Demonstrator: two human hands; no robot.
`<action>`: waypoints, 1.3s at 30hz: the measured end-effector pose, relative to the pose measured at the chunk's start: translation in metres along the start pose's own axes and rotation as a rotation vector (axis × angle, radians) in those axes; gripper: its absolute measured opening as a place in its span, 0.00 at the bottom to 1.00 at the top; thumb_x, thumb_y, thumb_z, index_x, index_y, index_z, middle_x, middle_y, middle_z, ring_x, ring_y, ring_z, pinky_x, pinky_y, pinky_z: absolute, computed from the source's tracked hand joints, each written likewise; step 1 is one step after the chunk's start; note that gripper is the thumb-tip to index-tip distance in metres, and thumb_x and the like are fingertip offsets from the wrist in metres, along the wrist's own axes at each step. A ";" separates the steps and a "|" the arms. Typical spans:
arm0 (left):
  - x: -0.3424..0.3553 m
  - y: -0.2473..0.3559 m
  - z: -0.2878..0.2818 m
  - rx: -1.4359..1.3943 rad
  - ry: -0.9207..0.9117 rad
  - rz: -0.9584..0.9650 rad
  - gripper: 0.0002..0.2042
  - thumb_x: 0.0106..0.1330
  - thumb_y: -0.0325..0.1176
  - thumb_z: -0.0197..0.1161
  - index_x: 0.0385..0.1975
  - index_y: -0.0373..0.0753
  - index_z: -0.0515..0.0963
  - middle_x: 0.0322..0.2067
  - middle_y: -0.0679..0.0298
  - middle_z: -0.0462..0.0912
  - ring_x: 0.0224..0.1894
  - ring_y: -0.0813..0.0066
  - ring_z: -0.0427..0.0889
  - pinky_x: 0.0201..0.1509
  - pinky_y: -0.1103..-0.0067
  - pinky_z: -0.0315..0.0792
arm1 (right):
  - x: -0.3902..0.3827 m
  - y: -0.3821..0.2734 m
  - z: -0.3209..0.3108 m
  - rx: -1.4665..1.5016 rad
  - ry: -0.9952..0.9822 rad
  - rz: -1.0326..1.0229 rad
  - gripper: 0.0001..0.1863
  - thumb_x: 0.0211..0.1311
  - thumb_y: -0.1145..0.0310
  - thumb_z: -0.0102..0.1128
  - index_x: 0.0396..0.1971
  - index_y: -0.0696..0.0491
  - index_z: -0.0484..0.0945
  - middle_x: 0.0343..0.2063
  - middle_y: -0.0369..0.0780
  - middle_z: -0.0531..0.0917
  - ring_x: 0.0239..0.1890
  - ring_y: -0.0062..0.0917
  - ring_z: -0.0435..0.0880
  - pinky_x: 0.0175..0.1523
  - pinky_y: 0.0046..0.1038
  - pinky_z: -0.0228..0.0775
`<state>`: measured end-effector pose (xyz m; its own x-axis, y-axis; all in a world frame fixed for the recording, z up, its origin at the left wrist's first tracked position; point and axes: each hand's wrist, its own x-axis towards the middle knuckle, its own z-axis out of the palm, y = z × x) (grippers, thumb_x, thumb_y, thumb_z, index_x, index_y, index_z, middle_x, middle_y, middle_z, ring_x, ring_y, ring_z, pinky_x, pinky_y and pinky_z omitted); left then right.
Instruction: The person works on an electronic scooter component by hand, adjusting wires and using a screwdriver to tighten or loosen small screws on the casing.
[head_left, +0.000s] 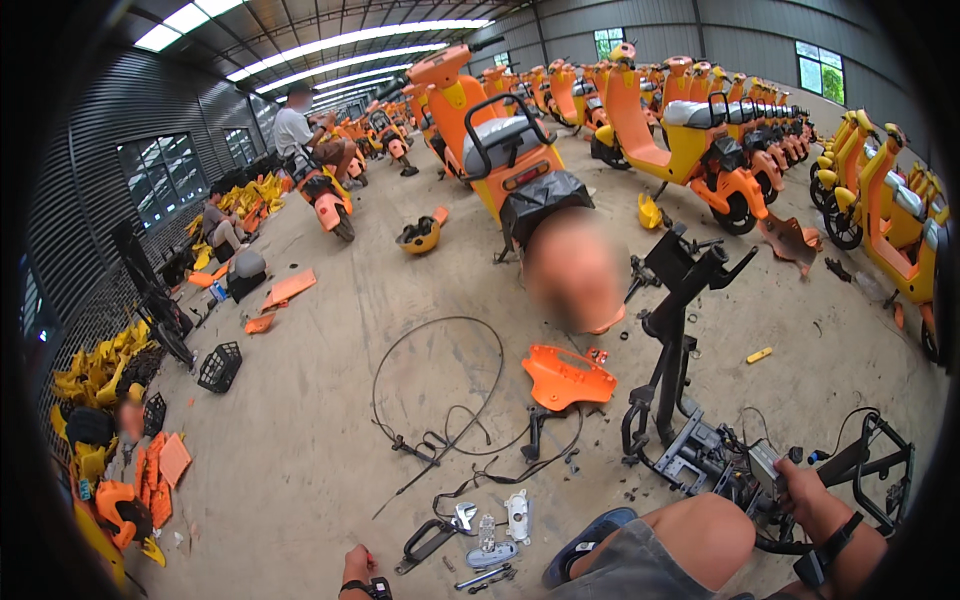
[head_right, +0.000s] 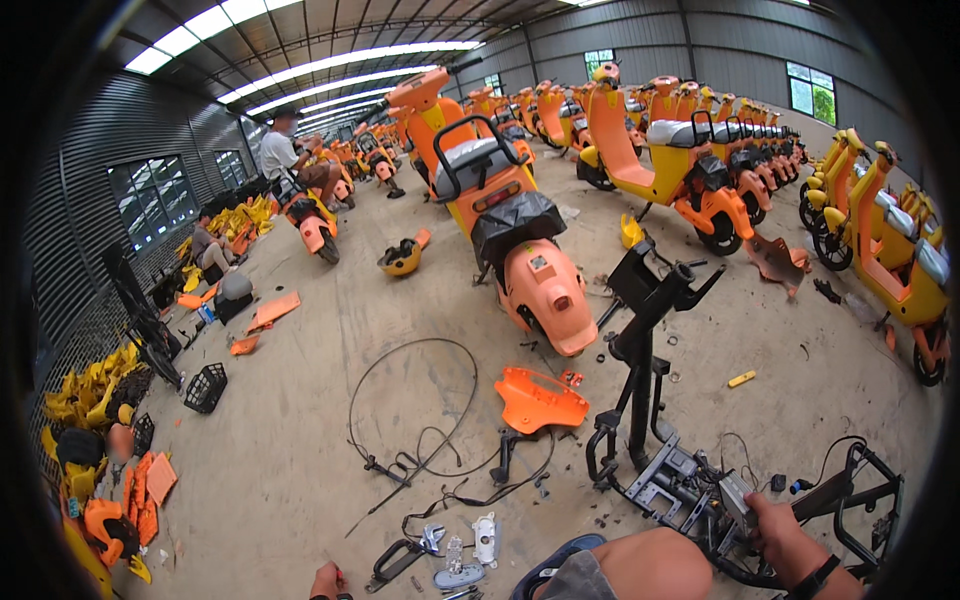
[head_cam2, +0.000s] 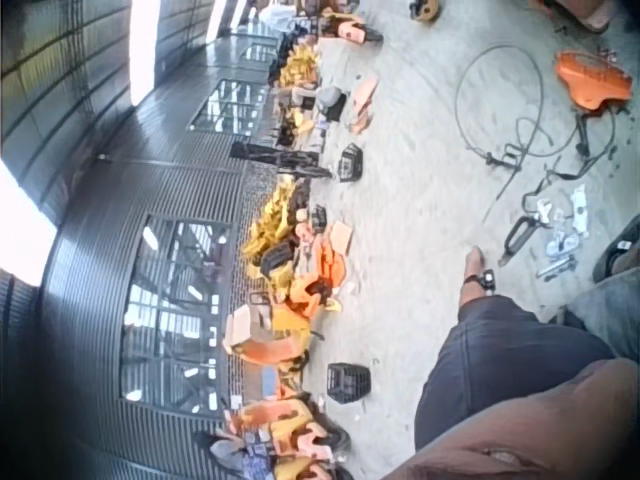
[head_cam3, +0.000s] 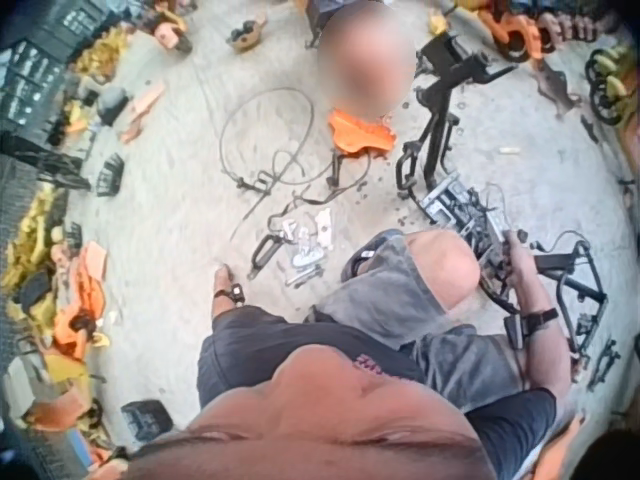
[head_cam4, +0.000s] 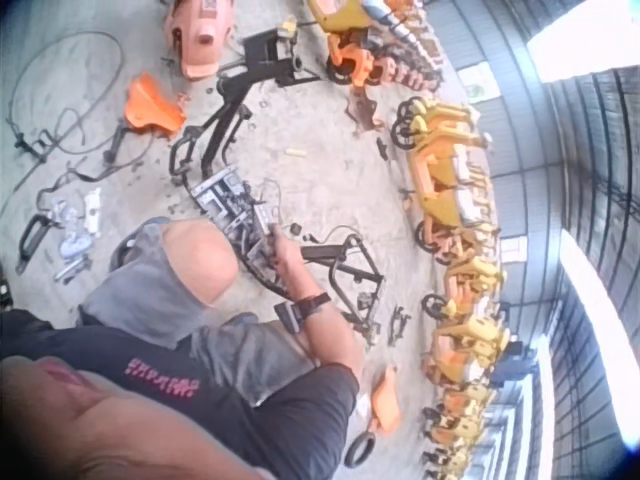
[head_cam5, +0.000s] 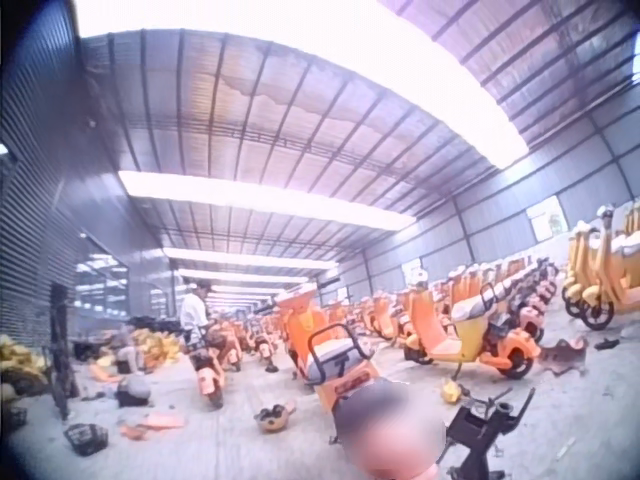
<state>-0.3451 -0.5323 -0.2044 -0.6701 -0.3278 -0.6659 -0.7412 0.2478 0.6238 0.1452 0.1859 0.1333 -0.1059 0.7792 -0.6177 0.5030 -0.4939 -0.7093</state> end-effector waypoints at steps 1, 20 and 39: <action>-0.003 0.007 -0.005 -0.118 -0.040 -0.002 0.09 0.57 0.33 0.49 0.18 0.38 0.68 0.17 0.58 0.70 0.22 0.59 0.79 0.24 0.64 0.73 | 0.008 0.003 -0.003 0.058 -0.038 -0.002 0.18 0.58 0.53 0.61 0.25 0.54 0.73 0.13 0.36 0.66 0.12 0.23 0.63 0.15 0.27 0.50; -0.634 0.248 0.223 -0.056 -1.438 0.677 0.22 0.68 0.26 0.49 0.63 0.40 0.65 0.32 0.63 0.75 0.26 0.77 0.76 0.31 0.82 0.71 | -0.093 -0.036 -0.046 0.653 -0.547 -0.505 0.30 0.59 0.35 0.53 0.41 0.50 0.76 0.25 0.37 0.83 0.11 0.09 0.63 0.13 0.14 0.50; -0.726 0.195 0.358 0.300 -1.946 0.705 0.25 0.64 0.55 0.61 0.44 0.37 0.75 0.37 0.66 0.81 0.40 0.78 0.79 0.47 0.80 0.72 | -0.114 -0.047 -0.031 0.151 -0.314 -0.963 0.28 0.61 0.45 0.57 0.42 0.58 0.74 0.19 0.31 0.72 0.15 0.11 0.68 0.19 0.14 0.57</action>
<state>-0.0172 0.0806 0.2542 0.2095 0.9778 0.0089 -0.2489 0.0445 0.9675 0.1600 0.1322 0.2471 -0.6385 0.7456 0.1909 -0.0252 0.2276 -0.9734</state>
